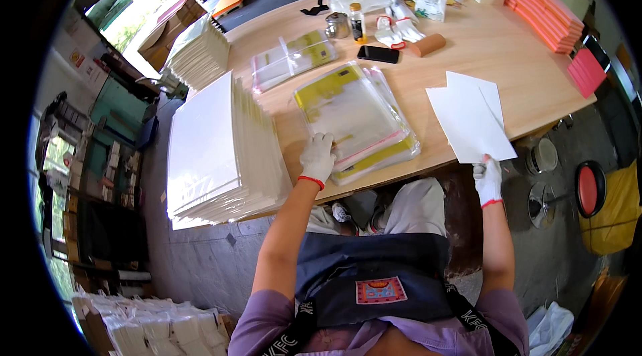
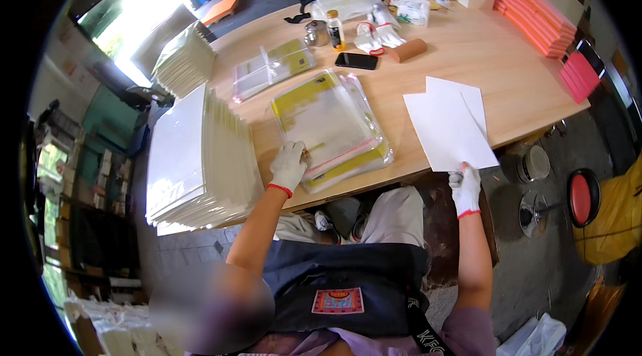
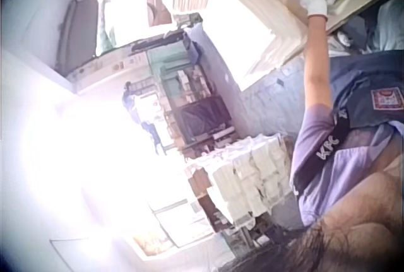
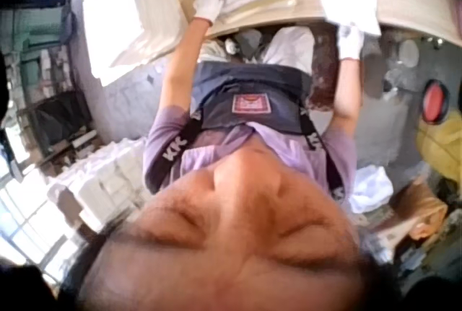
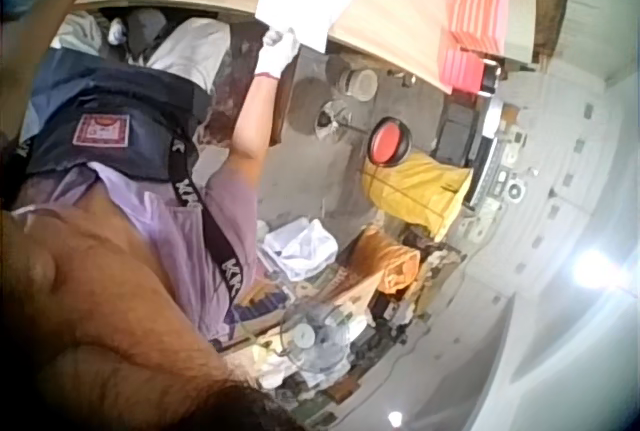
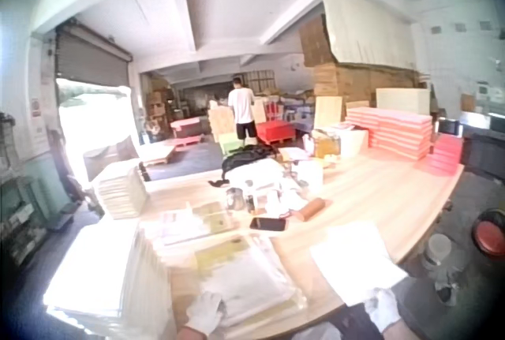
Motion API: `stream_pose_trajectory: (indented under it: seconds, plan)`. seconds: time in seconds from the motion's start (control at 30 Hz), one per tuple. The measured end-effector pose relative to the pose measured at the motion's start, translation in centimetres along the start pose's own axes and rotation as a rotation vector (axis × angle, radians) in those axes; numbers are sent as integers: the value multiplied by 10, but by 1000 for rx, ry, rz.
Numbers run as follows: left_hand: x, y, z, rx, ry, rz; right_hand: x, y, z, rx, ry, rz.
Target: The person repeatedly picks up white rectangular sheets of paper and inserts them into clear plastic sleeves. They work at a wooden table, handling the paper and sleeves one by one to create a stack of packaged items.
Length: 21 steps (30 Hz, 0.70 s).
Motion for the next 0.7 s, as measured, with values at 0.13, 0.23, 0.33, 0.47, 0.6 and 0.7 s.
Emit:
stream_pose_trajectory:
  seconds: [0.13, 0.23, 0.33, 0.47, 0.6, 0.7]
  plan:
    - [-16, -2, -14, 87, -57, -64, -11, 23, -56, -151, -1, 11]
    - [-19, -4, -18, 136, -118, -219, -2, 59, -121, -377, 98, -51]
    - [-21, -10, -20, 201, -133, -312, 20, 67, -143, -522, 409, -218]
    - [-11, -20, -13, 242, -6, -426, 56, 63, -141, -389, 398, -132]
    - [-17, -16, -12, 207, 190, -538, 78, 63, -142, -367, 415, 23]
    - [-14, -18, -13, 231, 205, -638, 86, 65, -146, -316, 427, 63]
Point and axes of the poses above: each hand's wrist, its own z-axis towards the middle knuckle, its own y-axis out of the palm, x = y × z, the point moved 3 cm from there along z, towards the middle knuckle, and after that the axes turned 15 degrees about y, right-handed, at the moved point
